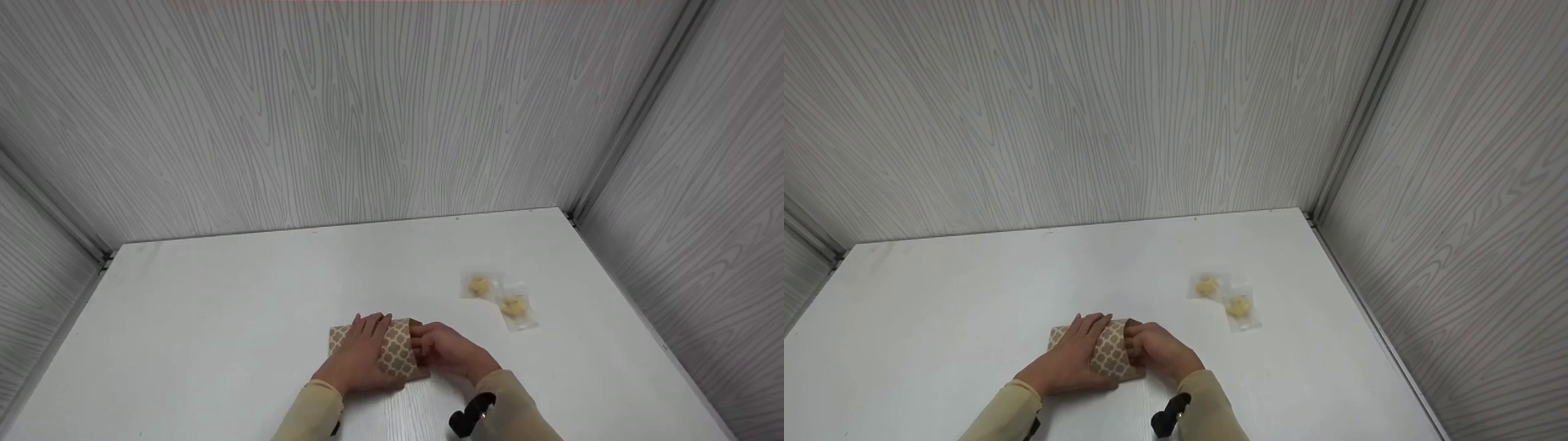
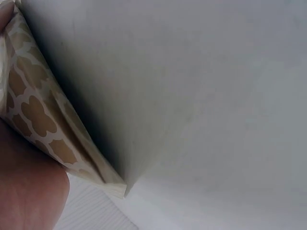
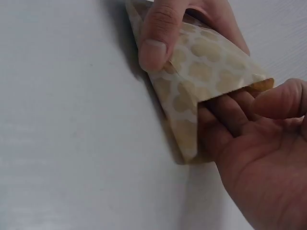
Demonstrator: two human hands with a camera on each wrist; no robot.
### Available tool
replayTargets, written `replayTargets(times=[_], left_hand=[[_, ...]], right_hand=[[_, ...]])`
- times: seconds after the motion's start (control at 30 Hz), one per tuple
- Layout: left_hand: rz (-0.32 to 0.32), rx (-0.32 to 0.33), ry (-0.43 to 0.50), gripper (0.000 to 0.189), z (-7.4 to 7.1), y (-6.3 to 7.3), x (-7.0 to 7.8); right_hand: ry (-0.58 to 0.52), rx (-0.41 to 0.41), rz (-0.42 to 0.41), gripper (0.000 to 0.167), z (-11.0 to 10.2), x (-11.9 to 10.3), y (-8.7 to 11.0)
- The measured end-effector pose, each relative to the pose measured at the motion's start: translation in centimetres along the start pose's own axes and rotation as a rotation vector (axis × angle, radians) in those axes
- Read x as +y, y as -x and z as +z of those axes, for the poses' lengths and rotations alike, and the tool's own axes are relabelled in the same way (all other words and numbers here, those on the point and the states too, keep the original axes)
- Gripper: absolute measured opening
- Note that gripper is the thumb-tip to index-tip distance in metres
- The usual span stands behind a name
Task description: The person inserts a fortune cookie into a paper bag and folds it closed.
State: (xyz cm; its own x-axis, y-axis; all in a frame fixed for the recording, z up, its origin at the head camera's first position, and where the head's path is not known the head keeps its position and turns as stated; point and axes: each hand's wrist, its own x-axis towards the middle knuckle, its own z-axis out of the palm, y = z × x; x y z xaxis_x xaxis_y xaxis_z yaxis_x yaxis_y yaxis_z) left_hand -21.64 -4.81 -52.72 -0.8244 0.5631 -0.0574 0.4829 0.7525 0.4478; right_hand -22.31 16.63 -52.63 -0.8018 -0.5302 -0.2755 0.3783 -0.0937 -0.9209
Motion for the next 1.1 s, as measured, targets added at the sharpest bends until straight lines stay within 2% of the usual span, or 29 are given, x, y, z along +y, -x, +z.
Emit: replayTargets(times=[0.13,0.27,0.37,0.47,0.67,0.77,0.83,1.0,1.1], left_hand=[[-0.007,-0.006,0.005,0.117,0.0,-0.1,0.0],[0.011,0.012,-0.02,0.115,0.1,-0.2,0.0],[0.024,0.031,-0.038,0.114,0.1,-0.1,-0.1],[0.027,0.048,-0.038,0.113,0.1,-0.1,-0.1],[0.028,0.052,-0.045,0.114,0.3,-0.2,-0.3],[0.024,0.046,-0.029,0.114,0.4,-0.2,-0.3],[0.022,0.045,-0.019,0.114,0.3,0.0,-0.4],[0.023,0.049,-0.016,0.114,0.2,0.0,-0.4],[0.019,0.044,-0.016,0.113,0.2,0.1,-0.4]], right_hand=[[0.087,0.024,-0.028,0.043,-1.3,-1.1,1.3],[0.268,0.128,-0.116,0.034,-2.6,-2.3,3.0],[0.47,0.283,-0.211,0.028,-3.6,-3.0,4.1],[0.614,0.443,-0.283,0.023,-4.6,-3.5,5.0],[0.861,0.784,-0.309,0.019,-7.4,-4.1,6.7],[1.016,0.926,-0.279,0.025,-9.0,-4.1,7.4],[1.112,0.981,-0.219,0.035,-9.9,-3.9,7.7],[1.234,0.987,-0.032,0.066,-11.1,-3.3,7.5],[1.251,0.983,0.029,0.073,-11.2,-2.9,7.0]])
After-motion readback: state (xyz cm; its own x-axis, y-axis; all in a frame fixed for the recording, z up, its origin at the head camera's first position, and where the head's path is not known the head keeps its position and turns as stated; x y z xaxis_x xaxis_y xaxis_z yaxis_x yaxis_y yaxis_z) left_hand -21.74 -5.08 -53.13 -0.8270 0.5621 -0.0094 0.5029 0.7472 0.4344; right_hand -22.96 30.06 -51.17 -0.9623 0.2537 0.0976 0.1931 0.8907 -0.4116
